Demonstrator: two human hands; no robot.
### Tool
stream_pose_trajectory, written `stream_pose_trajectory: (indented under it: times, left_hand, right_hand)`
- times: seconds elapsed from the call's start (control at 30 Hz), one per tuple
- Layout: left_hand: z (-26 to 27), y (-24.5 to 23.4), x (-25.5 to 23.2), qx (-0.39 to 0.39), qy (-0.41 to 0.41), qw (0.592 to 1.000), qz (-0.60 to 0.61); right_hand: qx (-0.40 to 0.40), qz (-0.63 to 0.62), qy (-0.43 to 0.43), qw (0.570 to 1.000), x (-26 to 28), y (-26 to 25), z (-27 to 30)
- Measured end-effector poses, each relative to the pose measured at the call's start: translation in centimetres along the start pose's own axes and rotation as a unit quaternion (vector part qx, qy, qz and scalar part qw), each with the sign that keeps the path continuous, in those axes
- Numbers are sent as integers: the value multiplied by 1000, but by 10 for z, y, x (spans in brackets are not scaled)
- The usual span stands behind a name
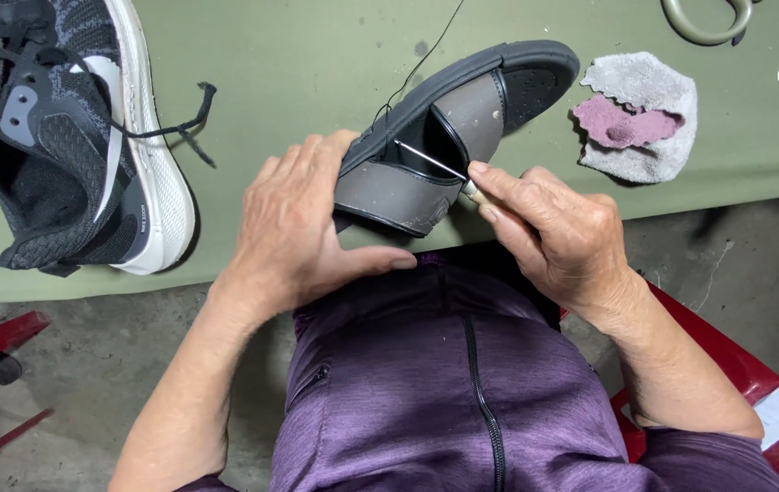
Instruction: Hand-stitching a sandal strap to the sole using a shoe repair awl and thread.
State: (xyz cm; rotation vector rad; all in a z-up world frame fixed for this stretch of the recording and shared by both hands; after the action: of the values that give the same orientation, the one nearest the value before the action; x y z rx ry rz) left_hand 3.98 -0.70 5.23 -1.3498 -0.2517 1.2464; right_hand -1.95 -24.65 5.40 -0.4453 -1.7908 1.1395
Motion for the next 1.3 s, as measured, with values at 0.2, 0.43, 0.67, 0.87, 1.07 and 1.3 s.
stream_pose_trajectory:
  times: [0.2,0.43,0.67,0.87,1.07,1.3]
  left_hand:
    - [-8,-8,0,16,-106,981,159]
    - [-10,-8,1,-19,-116,976,186]
    - [-7,6,-1,-98,-59,988,103]
    - [-9,6,3,-122,-69,987,74]
    - [-11,6,8,-108,-100,982,116]
    - [-10,12,7,-165,-58,982,68]
  right_hand:
    - [8,7,-1,1000,-1,0,-1]
    - [27,-26,24,999,5,-11,-6]
    - [27,-9,26,999,19,-18,-2]
    - [-1,60,21,998,48,-35,12]
    - [-43,84,69,993,54,2,13]
    - [-32,135,107,984,64,9,5]
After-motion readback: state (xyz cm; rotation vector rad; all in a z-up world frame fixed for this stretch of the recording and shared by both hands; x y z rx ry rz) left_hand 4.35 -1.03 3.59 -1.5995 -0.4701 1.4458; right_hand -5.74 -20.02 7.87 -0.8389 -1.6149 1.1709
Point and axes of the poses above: each hand's wrist, its own z-axis away from the middle knuckle, its own y-axis out of the palm, x = y × z, the point moved 4 cm from there along -z, towards the middle knuckle, and after that the axes turned 13 degrees about x, right-handed, at the moved point
